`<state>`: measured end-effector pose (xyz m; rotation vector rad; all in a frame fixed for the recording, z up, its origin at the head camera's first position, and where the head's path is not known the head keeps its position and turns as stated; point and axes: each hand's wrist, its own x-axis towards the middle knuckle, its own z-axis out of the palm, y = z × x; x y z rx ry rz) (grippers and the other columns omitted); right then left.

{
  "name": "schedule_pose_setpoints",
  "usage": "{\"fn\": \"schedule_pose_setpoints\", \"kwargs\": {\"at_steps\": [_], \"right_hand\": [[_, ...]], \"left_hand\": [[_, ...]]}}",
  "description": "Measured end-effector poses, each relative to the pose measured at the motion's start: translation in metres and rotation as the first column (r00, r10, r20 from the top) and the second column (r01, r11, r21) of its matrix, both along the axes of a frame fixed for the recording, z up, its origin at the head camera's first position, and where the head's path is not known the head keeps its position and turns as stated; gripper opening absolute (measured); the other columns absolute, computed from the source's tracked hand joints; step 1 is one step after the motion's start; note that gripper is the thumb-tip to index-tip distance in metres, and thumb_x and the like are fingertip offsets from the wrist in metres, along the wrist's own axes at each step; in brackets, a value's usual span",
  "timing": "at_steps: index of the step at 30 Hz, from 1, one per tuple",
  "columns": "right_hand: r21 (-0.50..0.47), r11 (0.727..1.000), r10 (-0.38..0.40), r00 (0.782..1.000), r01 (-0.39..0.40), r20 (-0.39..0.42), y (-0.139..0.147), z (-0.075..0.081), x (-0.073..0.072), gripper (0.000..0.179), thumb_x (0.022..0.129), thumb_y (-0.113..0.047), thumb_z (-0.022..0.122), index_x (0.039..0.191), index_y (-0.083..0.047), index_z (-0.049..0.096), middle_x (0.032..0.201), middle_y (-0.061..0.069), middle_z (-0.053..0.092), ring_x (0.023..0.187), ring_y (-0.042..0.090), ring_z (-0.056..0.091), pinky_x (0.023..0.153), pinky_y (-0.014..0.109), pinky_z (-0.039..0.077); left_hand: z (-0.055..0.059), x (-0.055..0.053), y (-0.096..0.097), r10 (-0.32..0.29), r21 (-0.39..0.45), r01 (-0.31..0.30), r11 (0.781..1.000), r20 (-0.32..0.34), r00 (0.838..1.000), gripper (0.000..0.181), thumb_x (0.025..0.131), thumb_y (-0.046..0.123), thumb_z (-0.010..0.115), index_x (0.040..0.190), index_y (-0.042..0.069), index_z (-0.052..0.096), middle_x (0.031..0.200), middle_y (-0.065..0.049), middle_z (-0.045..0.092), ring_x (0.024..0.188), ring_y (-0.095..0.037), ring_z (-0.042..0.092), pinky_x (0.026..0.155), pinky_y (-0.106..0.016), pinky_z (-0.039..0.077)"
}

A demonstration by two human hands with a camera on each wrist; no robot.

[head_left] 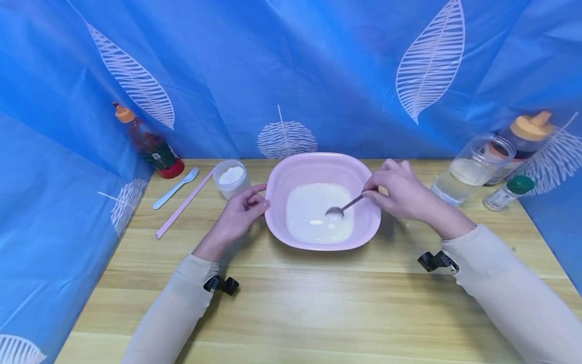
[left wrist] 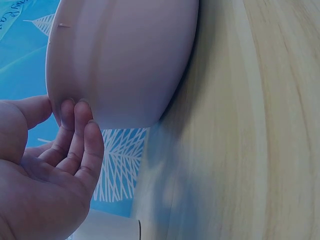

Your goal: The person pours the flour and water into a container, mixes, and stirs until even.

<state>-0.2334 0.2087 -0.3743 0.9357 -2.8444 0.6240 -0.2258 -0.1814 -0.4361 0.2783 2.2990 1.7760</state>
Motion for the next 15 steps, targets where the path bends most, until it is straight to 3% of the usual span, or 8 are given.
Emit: {"fn": "schedule_pose_setpoints", "kwargs": {"at_steps": [3,5,10,15], "right_hand": [[-0.044,0.997,0.066,0.994,-0.062,0.091,-0.01,-0.006,0.002,0.004,0.096,-0.012,0.081,0.095,-0.015,0.084,0.092,-0.003,0.074,0.1,0.02,0.052,0.09,0.042,0.026],[-0.076,0.994,0.085,0.99,-0.077,0.11,-0.021,-0.013,0.002,0.003,0.096,-0.014,0.081,0.096,-0.015,0.084,0.092,-0.003,0.073,0.101,0.02,0.053,0.092,0.043,0.027],[-0.082,0.996,0.017,1.0,-0.015,0.018,-0.045,-0.022,-0.003,0.006,0.098,-0.018,0.08,0.098,-0.013,0.083,0.095,0.002,0.079,0.102,0.024,0.055,0.094,0.047,0.029],[0.006,0.997,-0.078,0.989,0.08,-0.123,-0.035,-0.017,-0.008,0.006,0.097,-0.015,0.08,0.099,-0.01,0.083,0.092,0.004,0.08,0.093,0.026,0.05,0.087,0.047,0.031]], "left_hand": [[0.001,0.001,0.0,0.004,0.0,-0.004,1.0,0.002,1.0,0.055,0.108,0.009,0.064,0.159,-0.001,0.047,0.113,-0.022,0.073,0.089,-0.009,0.071,0.089,-0.032,0.064],[0.002,0.001,0.0,0.004,0.001,-0.004,1.0,0.001,1.0,0.055,0.108,0.008,0.064,0.159,-0.002,0.047,0.112,-0.022,0.073,0.089,-0.009,0.071,0.089,-0.031,0.064],[0.002,0.001,0.001,0.001,0.002,-0.001,1.0,0.002,1.0,0.055,0.107,0.008,0.064,0.159,-0.002,0.047,0.113,-0.022,0.072,0.091,-0.01,0.071,0.09,-0.032,0.064],[0.001,0.0,0.0,0.002,-0.003,-0.002,1.0,-0.003,1.0,0.055,0.108,0.009,0.064,0.159,-0.002,0.047,0.113,-0.023,0.072,0.089,-0.009,0.071,0.09,-0.033,0.064]]}}
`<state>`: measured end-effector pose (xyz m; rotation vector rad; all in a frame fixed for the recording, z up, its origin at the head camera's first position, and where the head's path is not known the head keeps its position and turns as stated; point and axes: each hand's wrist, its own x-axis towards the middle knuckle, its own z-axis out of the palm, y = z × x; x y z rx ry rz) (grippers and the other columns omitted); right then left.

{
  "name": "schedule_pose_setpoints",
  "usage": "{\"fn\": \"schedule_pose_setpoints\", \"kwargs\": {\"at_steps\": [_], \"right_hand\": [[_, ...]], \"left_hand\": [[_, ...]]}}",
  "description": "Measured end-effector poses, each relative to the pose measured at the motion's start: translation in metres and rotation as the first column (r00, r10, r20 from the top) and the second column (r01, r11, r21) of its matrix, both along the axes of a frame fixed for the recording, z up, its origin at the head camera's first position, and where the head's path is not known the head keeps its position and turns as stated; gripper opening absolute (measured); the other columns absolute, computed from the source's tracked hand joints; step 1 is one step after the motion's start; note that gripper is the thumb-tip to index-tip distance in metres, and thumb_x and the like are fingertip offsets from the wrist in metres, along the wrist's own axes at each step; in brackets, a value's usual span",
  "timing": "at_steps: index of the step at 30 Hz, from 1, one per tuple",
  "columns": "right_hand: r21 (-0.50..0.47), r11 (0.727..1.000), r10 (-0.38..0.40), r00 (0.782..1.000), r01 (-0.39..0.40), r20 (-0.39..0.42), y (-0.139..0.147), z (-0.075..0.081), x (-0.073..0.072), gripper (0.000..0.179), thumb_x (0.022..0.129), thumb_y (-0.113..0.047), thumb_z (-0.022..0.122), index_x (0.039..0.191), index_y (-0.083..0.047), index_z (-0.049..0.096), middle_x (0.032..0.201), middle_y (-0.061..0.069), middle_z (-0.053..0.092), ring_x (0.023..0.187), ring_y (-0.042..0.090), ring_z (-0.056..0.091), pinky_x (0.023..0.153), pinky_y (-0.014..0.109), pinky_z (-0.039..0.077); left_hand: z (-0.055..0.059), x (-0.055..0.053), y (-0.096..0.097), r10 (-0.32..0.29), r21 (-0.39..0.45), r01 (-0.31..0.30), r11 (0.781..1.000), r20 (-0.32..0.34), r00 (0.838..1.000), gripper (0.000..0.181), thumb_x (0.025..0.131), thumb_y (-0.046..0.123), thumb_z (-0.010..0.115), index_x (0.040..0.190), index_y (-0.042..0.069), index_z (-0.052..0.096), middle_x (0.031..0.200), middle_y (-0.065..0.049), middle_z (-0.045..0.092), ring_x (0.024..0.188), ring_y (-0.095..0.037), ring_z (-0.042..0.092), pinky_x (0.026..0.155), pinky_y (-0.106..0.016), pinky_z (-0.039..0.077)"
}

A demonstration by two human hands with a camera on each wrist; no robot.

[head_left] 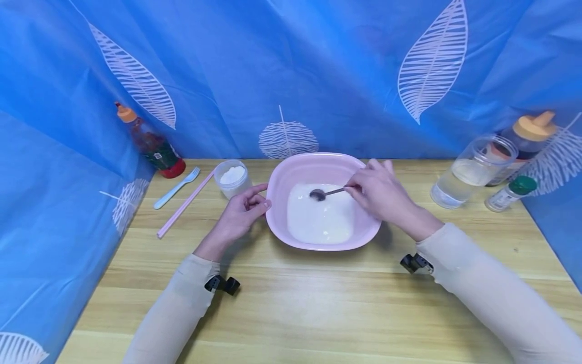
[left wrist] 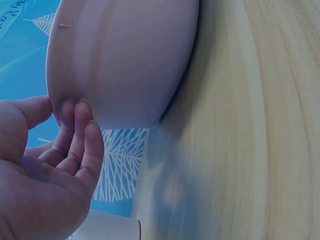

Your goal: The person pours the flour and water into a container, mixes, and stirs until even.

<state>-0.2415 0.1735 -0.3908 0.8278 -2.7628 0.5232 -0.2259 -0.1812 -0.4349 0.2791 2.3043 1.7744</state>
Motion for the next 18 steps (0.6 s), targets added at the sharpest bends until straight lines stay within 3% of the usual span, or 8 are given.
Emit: {"fn": "schedule_pose_setpoints", "kwargs": {"at_steps": [5,8,11,14,18], "right_hand": [[0.041,0.997,0.06,0.998,-0.059,-0.035,0.027,0.013,0.001,0.001,0.093,-0.009,0.083,0.093,-0.01,0.082,0.089,0.002,0.077,0.092,0.025,0.049,0.082,0.045,0.03],[0.009,0.989,0.145,0.988,-0.146,0.047,0.033,0.018,0.003,0.007,0.091,-0.009,0.084,0.092,-0.015,0.082,0.087,-0.004,0.074,0.094,0.021,0.048,0.083,0.042,0.028],[-0.042,0.981,0.193,0.969,-0.188,0.152,0.026,0.013,0.006,0.006,0.094,-0.012,0.083,0.095,-0.018,0.083,0.089,-0.007,0.072,0.097,0.018,0.05,0.087,0.041,0.029],[-0.072,0.983,0.181,0.965,-0.17,0.19,0.01,0.002,0.006,0.002,0.097,-0.016,0.081,0.097,-0.015,0.082,0.092,-0.003,0.074,0.102,0.022,0.053,0.093,0.044,0.032],[-0.06,0.996,0.078,0.987,-0.071,0.139,-0.004,-0.006,0.002,0.007,0.099,-0.016,0.078,0.099,-0.01,0.082,0.094,0.004,0.078,0.101,0.027,0.053,0.094,0.047,0.037]], "left_hand": [[0.001,0.001,-0.001,0.003,-0.005,-0.003,1.0,0.001,1.0,0.055,0.108,0.009,0.064,0.159,-0.001,0.047,0.113,-0.022,0.073,0.089,-0.009,0.071,0.09,-0.034,0.064],[0.001,0.001,-0.002,0.009,-0.002,-0.009,1.0,0.004,1.0,0.054,0.108,0.008,0.064,0.159,-0.001,0.048,0.112,-0.021,0.073,0.089,-0.009,0.071,0.091,-0.035,0.065],[0.001,0.001,-0.002,0.005,0.004,-0.005,1.0,0.001,1.0,0.054,0.108,0.007,0.064,0.159,-0.002,0.047,0.112,-0.023,0.073,0.089,-0.008,0.071,0.091,-0.033,0.065],[0.0,0.002,-0.002,-0.005,0.007,0.005,1.0,-0.003,1.0,0.055,0.108,0.008,0.063,0.159,-0.003,0.046,0.114,-0.026,0.072,0.09,-0.008,0.071,0.09,-0.03,0.064],[-0.001,0.001,-0.001,-0.013,0.002,0.013,1.0,-0.008,1.0,0.055,0.108,0.008,0.063,0.159,-0.004,0.046,0.114,-0.027,0.072,0.09,-0.008,0.071,0.089,-0.027,0.063]]}}
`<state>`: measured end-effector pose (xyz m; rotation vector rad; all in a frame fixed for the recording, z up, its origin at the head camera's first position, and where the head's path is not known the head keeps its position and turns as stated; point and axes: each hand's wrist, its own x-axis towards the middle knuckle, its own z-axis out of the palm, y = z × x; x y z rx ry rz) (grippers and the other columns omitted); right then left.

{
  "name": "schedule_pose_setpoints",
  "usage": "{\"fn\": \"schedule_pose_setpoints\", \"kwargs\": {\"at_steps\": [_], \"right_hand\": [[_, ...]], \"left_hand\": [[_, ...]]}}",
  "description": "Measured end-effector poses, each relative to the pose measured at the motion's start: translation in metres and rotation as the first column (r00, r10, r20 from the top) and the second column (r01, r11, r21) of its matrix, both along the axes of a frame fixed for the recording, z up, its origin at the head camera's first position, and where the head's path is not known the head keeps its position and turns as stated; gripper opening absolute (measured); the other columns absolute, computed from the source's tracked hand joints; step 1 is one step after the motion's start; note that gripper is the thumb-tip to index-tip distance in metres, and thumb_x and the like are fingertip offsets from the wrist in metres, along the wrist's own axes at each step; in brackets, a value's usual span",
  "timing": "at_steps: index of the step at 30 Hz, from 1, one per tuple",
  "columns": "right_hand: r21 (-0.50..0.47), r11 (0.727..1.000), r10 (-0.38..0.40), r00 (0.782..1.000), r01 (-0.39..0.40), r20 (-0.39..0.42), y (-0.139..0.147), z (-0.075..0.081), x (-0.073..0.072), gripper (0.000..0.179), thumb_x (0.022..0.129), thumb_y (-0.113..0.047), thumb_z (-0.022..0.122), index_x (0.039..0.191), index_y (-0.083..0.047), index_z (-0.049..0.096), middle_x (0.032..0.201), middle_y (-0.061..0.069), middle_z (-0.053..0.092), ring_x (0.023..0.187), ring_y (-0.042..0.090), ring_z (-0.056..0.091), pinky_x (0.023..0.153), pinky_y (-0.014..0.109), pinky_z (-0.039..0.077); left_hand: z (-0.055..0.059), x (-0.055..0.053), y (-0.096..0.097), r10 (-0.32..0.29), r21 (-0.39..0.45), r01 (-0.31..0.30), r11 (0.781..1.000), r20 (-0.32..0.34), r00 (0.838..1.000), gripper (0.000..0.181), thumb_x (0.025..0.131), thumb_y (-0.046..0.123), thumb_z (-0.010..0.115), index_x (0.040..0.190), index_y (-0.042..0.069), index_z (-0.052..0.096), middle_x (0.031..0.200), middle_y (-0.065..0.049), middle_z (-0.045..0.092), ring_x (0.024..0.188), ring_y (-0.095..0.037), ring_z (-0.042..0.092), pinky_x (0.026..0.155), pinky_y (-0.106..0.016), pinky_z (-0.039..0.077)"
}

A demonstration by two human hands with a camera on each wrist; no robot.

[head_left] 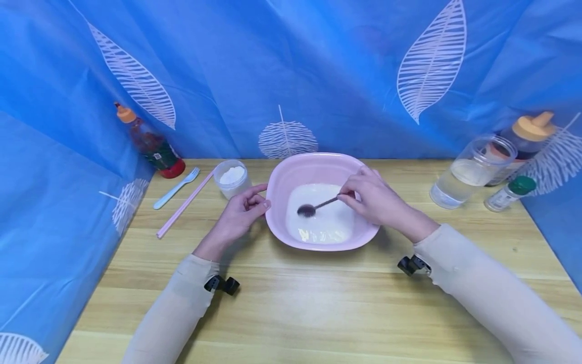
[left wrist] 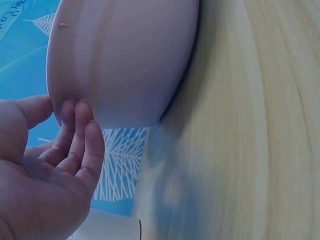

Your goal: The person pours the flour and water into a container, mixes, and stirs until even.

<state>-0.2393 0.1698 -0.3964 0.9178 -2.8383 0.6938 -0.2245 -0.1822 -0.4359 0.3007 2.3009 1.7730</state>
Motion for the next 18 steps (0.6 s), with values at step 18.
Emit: {"fn": "schedule_pose_setpoints", "kwargs": {"at_steps": [18], "right_hand": [[0.029,0.994,-0.1,0.992,0.103,-0.08,0.008,0.001,-0.004,0.01,0.098,-0.015,0.077,0.1,-0.007,0.083,0.092,0.008,0.08,0.093,0.028,0.054,0.088,0.046,0.04]], "left_hand": [[0.0,-0.001,0.0,0.005,0.001,-0.005,1.0,0.003,1.0,0.055,0.108,0.009,0.064,0.159,-0.001,0.048,0.113,-0.023,0.073,0.089,-0.009,0.071,0.091,-0.035,0.064]]}}
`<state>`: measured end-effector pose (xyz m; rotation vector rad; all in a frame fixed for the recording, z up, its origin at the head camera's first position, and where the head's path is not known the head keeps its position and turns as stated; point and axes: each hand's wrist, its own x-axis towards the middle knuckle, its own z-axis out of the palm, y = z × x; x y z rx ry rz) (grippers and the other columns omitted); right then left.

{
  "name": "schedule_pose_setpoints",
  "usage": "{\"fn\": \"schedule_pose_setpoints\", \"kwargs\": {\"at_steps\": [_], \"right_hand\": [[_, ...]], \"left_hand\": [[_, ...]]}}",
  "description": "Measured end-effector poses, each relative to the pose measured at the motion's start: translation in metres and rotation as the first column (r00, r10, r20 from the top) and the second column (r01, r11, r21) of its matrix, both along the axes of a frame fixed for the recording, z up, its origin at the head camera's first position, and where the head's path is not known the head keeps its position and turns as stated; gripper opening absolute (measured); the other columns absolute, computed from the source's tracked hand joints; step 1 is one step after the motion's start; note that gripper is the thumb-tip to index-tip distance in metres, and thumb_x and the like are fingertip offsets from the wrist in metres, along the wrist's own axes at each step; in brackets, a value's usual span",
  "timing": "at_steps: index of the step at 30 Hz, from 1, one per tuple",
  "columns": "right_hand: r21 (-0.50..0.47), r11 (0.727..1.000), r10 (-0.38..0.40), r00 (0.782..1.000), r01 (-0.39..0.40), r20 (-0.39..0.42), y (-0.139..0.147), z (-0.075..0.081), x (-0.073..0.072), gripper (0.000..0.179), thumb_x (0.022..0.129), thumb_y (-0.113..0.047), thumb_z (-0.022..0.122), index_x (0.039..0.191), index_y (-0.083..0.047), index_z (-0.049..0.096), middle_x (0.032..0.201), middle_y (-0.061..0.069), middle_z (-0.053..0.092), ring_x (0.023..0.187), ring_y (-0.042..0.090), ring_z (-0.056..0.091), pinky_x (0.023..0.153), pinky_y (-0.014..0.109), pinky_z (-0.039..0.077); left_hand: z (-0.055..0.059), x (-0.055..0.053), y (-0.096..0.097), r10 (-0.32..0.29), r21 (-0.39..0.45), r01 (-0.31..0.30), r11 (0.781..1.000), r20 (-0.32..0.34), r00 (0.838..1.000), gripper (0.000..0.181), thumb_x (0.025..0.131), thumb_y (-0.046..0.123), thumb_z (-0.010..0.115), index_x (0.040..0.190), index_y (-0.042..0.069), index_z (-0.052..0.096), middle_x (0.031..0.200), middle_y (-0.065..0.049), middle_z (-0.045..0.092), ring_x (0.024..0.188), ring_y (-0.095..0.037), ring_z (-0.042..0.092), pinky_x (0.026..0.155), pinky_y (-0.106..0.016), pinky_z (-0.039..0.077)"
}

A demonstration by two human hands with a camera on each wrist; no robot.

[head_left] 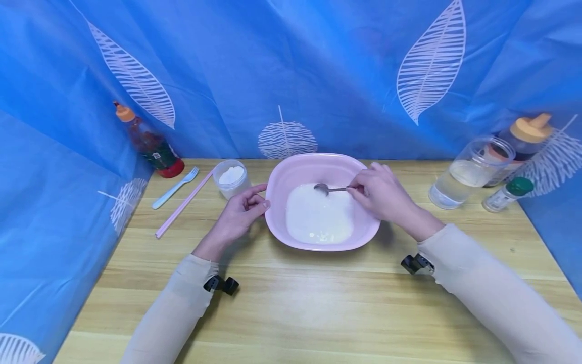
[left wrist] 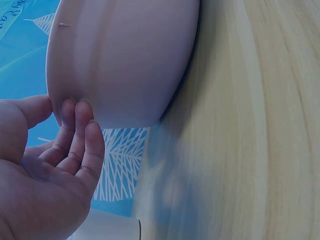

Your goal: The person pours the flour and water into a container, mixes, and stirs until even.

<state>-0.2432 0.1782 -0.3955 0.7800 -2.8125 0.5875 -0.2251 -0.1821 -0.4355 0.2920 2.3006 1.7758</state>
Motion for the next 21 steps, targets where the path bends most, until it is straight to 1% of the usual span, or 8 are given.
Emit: {"fn": "schedule_pose_setpoints", "kwargs": {"at_steps": [3,7,9,12,13,15,18,21], "right_hand": [[-0.035,0.996,0.081,0.996,-0.079,0.039,-0.013,-0.004,0.002,0.008,0.099,-0.014,0.077,0.099,-0.008,0.083,0.092,0.005,0.079,0.097,0.027,0.057,0.096,0.048,0.042],[-0.057,0.977,0.21,0.974,-0.206,0.081,-0.019,-0.003,0.009,0.005,0.098,-0.013,0.079,0.097,-0.011,0.083,0.088,-0.001,0.076,0.095,0.023,0.056,0.097,0.047,0.042],[-0.051,0.967,0.253,0.96,-0.248,0.124,-0.016,0.001,0.013,0.004,0.097,-0.013,0.08,0.097,-0.012,0.084,0.088,-0.004,0.074,0.094,0.021,0.053,0.096,0.045,0.039],[-0.018,0.96,0.278,0.944,-0.28,0.176,-0.003,0.011,0.018,0.003,0.097,-0.015,0.081,0.096,-0.013,0.083,0.086,-0.009,0.071,0.093,0.016,0.05,0.094,0.042,0.035],[-0.001,0.96,0.275,0.943,-0.279,0.188,0.002,0.015,0.019,0.004,0.096,-0.017,0.081,0.096,-0.013,0.083,0.087,-0.01,0.071,0.093,0.015,0.05,0.094,0.041,0.033],[0.036,0.965,0.25,0.951,-0.26,0.18,0.012,0.022,0.02,0.002,0.095,-0.017,0.082,0.095,-0.015,0.082,0.086,-0.011,0.07,0.093,0.014,0.051,0.09,0.041,0.032],[0.091,0.98,0.165,0.979,-0.176,0.117,0.021,0.027,0.017,0.002,0.093,-0.015,0.084,0.093,-0.014,0.082,0.083,-0.008,0.072,0.09,0.017,0.052,0.083,0.039,0.029],[0.114,0.991,0.07,0.996,-0.077,0.06,0.018,0.023,0.012,0.004,0.096,-0.014,0.081,0.094,-0.011,0.081,0.083,-0.002,0.074,0.088,0.022,0.053,0.082,0.041,0.031]], "left_hand": [[0.0,0.0,0.0,-0.002,0.0,0.002,1.0,-0.004,1.0,0.055,0.108,0.009,0.064,0.159,-0.002,0.047,0.113,-0.023,0.073,0.089,-0.009,0.071,0.091,-0.034,0.064],[-0.002,-0.001,0.0,-0.003,0.002,0.003,1.0,-0.01,1.0,0.055,0.108,0.008,0.064,0.159,-0.004,0.046,0.112,-0.023,0.073,0.09,-0.009,0.071,0.09,-0.031,0.064],[-0.002,-0.001,0.0,-0.001,0.007,0.001,1.0,-0.008,1.0,0.055,0.107,0.008,0.064,0.159,-0.004,0.047,0.112,-0.022,0.073,0.09,-0.009,0.071,0.09,-0.031,0.064],[-0.001,0.0,0.0,0.0,0.007,0.0,1.0,-0.006,1.0,0.055,0.107,0.008,0.064,0.158,-0.004,0.047,0.11,-0.021,0.073,0.089,-0.008,0.071,0.089,-0.03,0.064],[-0.001,0.0,0.0,0.0,0.007,0.0,1.0,-0.007,1.0,0.055,0.107,0.007,0.064,0.158,-0.004,0.047,0.11,-0.02,0.073,0.089,-0.007,0.07,0.089,-0.03,0.064],[-0.001,0.0,0.0,0.002,0.007,-0.002,1.0,-0.006,1.0,0.055,0.107,0.007,0.064,0.158,-0.004,0.047,0.109,-0.019,0.073,0.089,-0.007,0.07,0.089,-0.029,0.063],[-0.002,0.0,0.0,0.002,0.011,-0.002,1.0,-0.011,1.0,0.055,0.107,0.006,0.063,0.158,-0.006,0.046,0.109,-0.02,0.073,0.088,-0.006,0.069,0.087,-0.027,0.063],[-0.003,0.0,0.001,0.001,0.019,-0.001,1.0,-0.01,1.0,0.055,0.107,0.006,0.063,0.158,-0.006,0.046,0.11,-0.023,0.073,0.089,-0.006,0.069,0.087,-0.027,0.063]]}}
